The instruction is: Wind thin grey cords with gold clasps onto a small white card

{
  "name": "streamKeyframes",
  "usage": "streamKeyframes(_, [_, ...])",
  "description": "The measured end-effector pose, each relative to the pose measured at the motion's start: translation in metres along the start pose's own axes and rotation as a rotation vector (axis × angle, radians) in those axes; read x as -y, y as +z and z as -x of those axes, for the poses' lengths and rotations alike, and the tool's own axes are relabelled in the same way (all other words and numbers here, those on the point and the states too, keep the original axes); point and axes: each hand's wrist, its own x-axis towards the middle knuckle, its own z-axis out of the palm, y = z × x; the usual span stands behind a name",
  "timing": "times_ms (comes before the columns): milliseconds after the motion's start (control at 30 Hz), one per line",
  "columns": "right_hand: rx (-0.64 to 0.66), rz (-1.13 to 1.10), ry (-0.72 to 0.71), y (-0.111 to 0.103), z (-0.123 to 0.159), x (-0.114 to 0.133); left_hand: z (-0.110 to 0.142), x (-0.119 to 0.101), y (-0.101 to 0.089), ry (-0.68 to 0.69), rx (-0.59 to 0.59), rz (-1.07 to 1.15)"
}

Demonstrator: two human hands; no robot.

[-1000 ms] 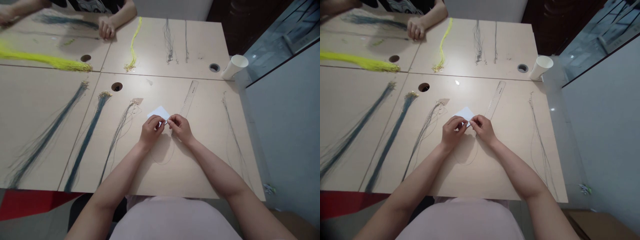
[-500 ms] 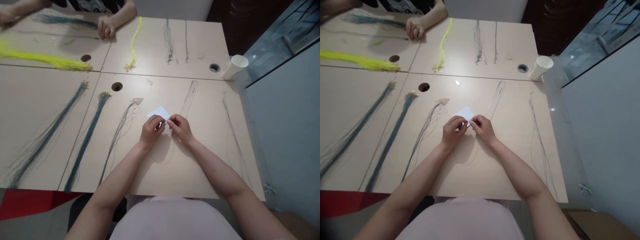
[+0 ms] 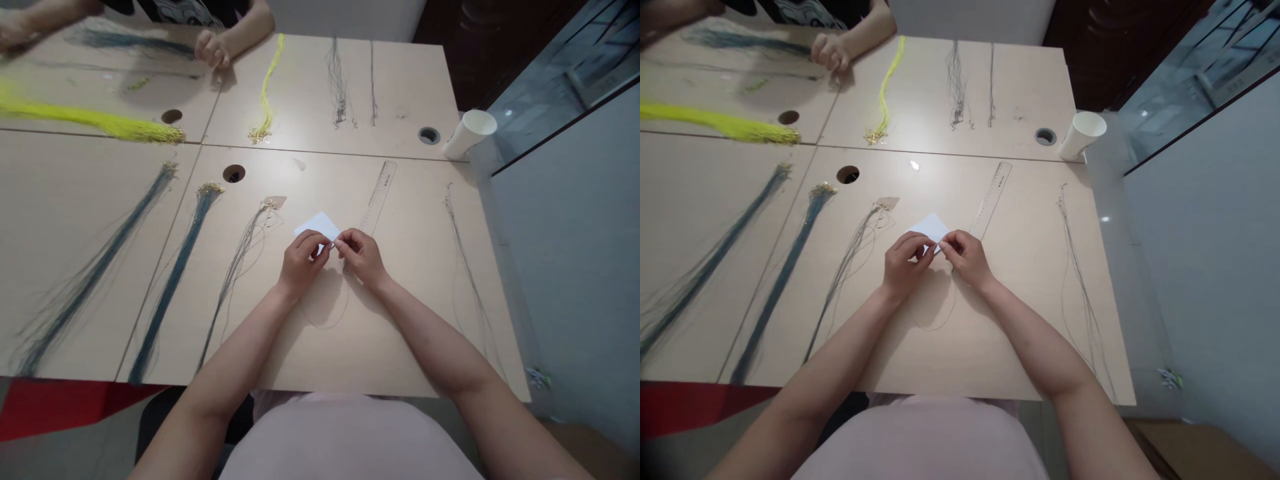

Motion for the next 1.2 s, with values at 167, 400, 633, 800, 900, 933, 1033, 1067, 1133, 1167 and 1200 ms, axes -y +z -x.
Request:
streamKeyframes(167, [-0.002, 0.005, -0.004, -0.0003, -0.0003, 0.0002, 0.0, -0.0004, 0.0001, 0.003, -0.005, 0.004])
streamKeyframes(400, [-0.005, -0.003, 0.005, -0.0001, -0.0008, 0.0004, -0.0001, -0.001, -0.0006, -0.003, -0.004, -0.01])
streamKeyframes(633, [0.006, -0.033, 0.013, -0.0004, -0.0006, 0.0004, -0.0001, -0.0004, -0.0002, 0.023, 0.001, -0.011])
streamKeyframes(800, [0.018, -0.052, 0.028, -0.001, -0.0004, 0.0, 0.0, 0.0002, 0.0006, 0.03, 0.002, -0.008])
streamKeyframes(900, [0.018, -0.052, 0.03, -0.001, -0.0003, 0.0005, -0.0001, -0.0002, 0.0006, 0.025, 0.002, 0.002])
streamKeyframes(933, [0.016, -0.052, 0.031, -0.0009, -0.0003, 0.0008, -0.0002, -0.0005, 0.0006, 0.023, 0.002, 0.004])
streamKeyframes(1033, [0.008, -0.056, 0.035, -0.0006, -0.0005, 0.0012, -0.0005, -0.0014, 0.0006, 0.012, -0.007, 0.007])
streamKeyframes(1067, [0.006, -0.057, 0.037, -0.0005, -0.0005, 0.0013, -0.0005, -0.0016, 0.0005, 0.009, -0.012, 0.007])
streamKeyframes(1133, [0.005, -0.058, 0.037, -0.0005, -0.0006, 0.0015, -0.0007, -0.0018, 0.0003, 0.009, -0.015, 0.004])
streamKeyframes(1167, [0.007, -0.059, 0.036, -0.0005, -0.0006, 0.0016, -0.0007, -0.0018, 0.0002, 0.011, -0.012, 0.003])
streamKeyframes(1200, [0.008, -0.06, 0.034, -0.0007, -0.0006, 0.0018, -0.0007, -0.0017, 0.0001, 0.015, -0.006, 0.003])
